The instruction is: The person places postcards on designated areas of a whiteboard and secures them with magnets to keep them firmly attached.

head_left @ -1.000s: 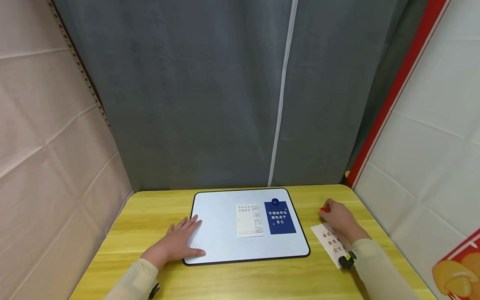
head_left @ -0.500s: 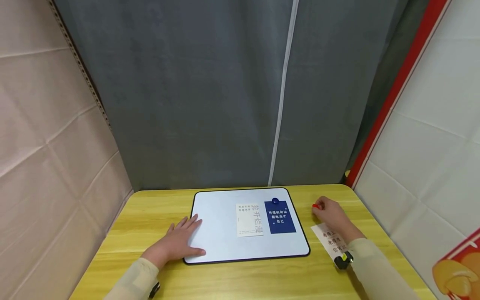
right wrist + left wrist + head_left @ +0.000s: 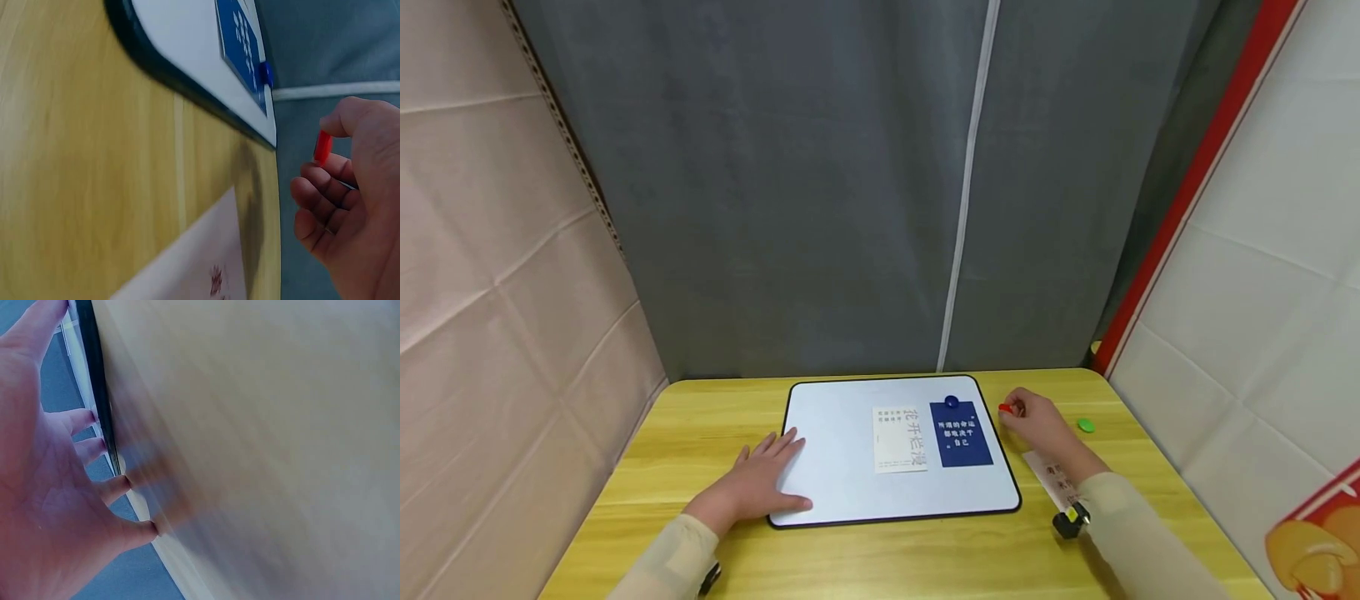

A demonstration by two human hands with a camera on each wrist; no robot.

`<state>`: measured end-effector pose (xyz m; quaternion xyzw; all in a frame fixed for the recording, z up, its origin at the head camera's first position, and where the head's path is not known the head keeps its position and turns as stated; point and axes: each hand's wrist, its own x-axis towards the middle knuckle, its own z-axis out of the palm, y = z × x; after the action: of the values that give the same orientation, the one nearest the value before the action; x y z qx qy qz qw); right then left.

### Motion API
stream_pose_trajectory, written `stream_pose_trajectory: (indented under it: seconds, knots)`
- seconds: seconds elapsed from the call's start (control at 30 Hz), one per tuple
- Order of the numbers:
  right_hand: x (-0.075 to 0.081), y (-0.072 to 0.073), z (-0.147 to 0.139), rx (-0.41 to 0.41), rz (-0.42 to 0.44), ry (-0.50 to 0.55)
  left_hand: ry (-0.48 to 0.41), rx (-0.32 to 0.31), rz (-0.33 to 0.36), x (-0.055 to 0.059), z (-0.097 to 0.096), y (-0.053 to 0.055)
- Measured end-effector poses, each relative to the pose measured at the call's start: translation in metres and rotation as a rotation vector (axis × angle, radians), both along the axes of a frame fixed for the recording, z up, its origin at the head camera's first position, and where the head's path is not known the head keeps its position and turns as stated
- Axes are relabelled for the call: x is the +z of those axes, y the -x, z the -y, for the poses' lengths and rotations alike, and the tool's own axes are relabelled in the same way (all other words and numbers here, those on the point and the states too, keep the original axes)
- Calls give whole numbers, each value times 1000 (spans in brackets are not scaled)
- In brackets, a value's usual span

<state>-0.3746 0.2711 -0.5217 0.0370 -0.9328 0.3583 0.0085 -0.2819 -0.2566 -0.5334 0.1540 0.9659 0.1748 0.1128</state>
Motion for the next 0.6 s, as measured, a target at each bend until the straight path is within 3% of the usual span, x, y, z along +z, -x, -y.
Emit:
stream_pose_trajectory:
  seconds: [0.6]
  knots:
    - [17,3,54,76,-12,6,20,-14,-11,-2,0,1]
